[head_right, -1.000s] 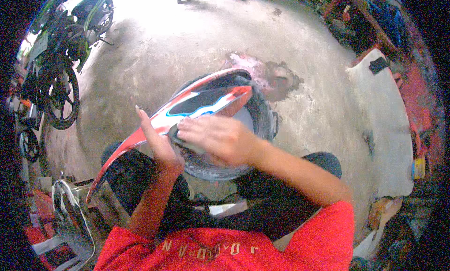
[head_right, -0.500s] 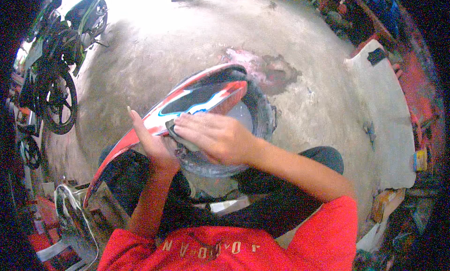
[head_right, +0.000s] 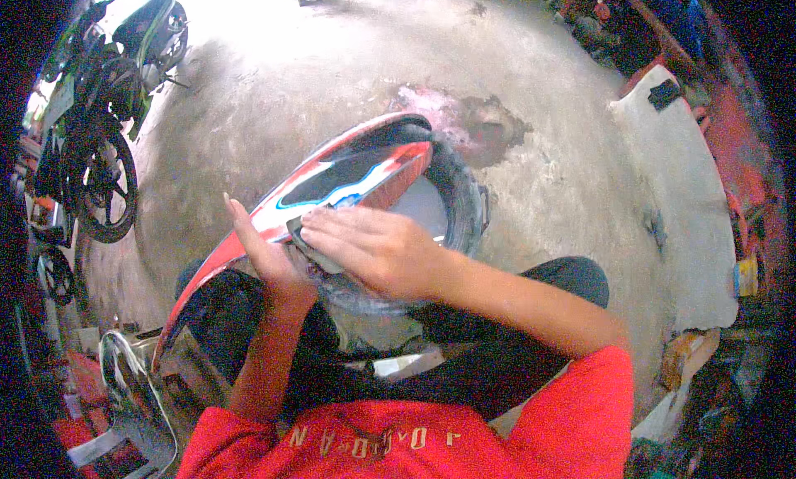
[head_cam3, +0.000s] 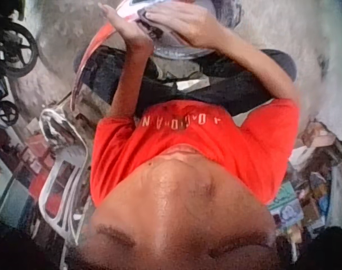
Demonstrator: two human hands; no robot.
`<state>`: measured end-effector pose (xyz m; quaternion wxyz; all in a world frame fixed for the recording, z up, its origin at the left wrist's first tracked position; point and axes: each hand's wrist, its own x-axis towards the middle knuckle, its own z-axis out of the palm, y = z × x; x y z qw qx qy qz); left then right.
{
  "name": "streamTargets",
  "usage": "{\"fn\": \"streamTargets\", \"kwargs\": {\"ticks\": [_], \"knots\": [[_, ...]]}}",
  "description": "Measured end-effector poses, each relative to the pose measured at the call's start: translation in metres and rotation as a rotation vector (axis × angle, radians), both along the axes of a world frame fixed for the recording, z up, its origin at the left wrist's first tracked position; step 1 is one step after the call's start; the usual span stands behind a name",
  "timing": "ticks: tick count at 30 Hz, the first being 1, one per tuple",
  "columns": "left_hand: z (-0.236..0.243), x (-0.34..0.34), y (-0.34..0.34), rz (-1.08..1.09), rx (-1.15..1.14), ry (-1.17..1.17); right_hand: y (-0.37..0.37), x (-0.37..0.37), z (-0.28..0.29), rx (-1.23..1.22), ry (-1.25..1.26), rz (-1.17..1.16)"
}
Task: The person sands a multicolored motorcycle fairing piece using a small sanding block while dipping the piece and block into a bucket of water.
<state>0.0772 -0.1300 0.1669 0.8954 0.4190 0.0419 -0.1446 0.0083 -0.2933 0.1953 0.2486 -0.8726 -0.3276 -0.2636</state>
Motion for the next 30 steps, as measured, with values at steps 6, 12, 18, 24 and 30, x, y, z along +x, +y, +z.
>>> {"fn": "streamTargets", "kwargs": {"ticks": [6,12,18,24,30], "knots": [[0.006,-0.004,-0.001,-0.027,0.078,0.046,-0.008,0.010,-0.009,0.025,-0.014,-0.073],[0.034,-0.010,-0.012,0.073,0.212,0.184,-0.032,0.024,-0.021,-0.052,0.139,-0.263],[0.022,0.000,0.001,-0.098,0.148,0.087,-0.028,0.026,-0.016,-0.102,0.050,-0.135],[0.001,-0.006,-0.008,0.051,0.172,0.012,0.002,0.014,0.007,0.126,0.106,-0.015],[0.025,-0.014,-0.015,-0.018,0.174,0.005,-0.023,0.028,0.003,0.079,0.186,-0.119]]}}
